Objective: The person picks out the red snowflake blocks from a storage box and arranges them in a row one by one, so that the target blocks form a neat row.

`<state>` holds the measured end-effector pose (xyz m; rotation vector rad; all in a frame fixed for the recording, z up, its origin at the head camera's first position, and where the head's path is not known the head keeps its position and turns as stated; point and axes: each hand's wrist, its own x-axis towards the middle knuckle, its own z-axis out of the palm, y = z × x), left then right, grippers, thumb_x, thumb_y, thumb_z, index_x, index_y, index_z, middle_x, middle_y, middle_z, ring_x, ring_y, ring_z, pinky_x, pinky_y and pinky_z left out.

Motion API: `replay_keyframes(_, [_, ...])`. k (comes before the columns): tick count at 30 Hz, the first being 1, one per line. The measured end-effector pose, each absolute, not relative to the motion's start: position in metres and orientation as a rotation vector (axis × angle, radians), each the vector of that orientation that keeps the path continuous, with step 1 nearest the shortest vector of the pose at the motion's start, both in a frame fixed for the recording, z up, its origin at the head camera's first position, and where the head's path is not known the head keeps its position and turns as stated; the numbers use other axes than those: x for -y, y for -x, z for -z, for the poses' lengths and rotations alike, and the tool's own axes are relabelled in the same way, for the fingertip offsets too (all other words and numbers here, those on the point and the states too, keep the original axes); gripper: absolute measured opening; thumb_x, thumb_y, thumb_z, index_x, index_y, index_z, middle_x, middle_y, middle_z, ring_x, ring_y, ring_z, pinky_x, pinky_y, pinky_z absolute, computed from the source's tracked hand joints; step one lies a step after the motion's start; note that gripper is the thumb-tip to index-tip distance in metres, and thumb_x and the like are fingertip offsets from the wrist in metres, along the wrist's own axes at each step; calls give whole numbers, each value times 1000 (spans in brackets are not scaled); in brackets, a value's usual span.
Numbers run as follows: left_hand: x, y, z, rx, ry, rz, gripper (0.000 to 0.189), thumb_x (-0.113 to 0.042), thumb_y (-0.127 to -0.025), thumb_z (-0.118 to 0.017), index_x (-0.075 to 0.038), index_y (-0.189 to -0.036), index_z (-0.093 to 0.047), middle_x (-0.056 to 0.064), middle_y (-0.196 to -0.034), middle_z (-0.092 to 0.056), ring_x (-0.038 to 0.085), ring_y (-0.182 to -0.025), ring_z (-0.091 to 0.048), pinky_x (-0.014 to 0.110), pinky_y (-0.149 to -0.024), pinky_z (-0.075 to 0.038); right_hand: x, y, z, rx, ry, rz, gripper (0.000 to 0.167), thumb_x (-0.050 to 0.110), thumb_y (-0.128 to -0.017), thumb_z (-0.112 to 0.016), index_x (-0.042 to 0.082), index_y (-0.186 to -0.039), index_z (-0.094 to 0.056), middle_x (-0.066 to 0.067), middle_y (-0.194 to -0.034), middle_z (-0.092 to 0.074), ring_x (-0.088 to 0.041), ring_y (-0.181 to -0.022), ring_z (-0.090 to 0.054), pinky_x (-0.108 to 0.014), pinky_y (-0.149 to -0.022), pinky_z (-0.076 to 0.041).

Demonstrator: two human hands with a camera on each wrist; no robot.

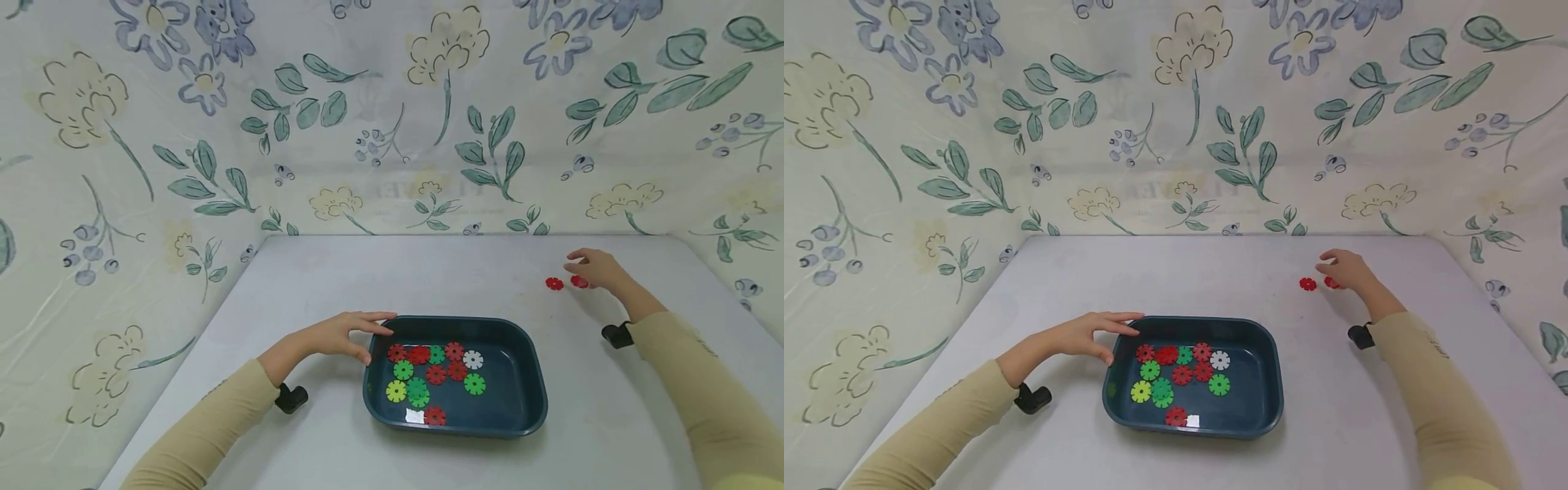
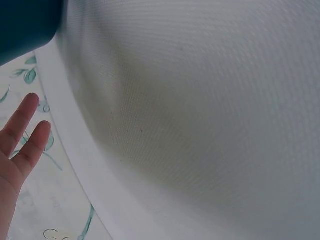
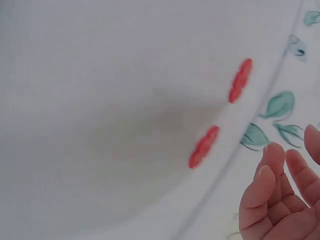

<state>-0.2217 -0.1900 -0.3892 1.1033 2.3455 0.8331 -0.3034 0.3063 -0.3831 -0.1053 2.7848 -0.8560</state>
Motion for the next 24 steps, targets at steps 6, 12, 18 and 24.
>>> replay_keyframes(6, [190, 221, 389, -2345, -1095, -840, 57, -22, -76, -73, -12, -129, -54, 7, -148, -30, 28, -137, -25, 54, -103, -29, -308, 294, 362, -2840, 182, 871, 46, 26, -96, -45, -8, -126, -39, -33, -111, -51, -33, -82, -58, -31, -66, -52])
replay_keyframes(12, [190, 221, 389, -2342, -1103, -848, 57, -19, -76, -73, -11, -129, -53, 7, -148, -30, 28, -137, -25, 52, -103, -31, -297, 278, 338, -2859, 271, 876, 51, 33, -95, -46, -7, -126, -41, -28, -107, -54, -23, -76, -57, -29, -65, -50])
replay_keyframes(18, [189, 221, 390, -2345, -1110, -843, 57, -19, -76, -73, -11, -129, -53, 7, -148, -30, 27, -137, -25, 52, -103, -31, -278, 263, 319, -2861, 385, 892, 46, 31, -94, -50, -4, -124, -46, -22, -105, -56, -21, -75, -58, -28, -64, -50])
replay_keyframes(24, [189, 222, 390, -2343, -1111, -845, 57, -19, -76, -73, -10, -129, -53, 7, -148, -30, 27, -137, -25, 52, -103, -32, -251, 249, 304, -2847, 545, 889, 38, 25, -92, -55, -1, -120, -52, -18, -104, -59, -23, -79, -58, -26, -64, -50])
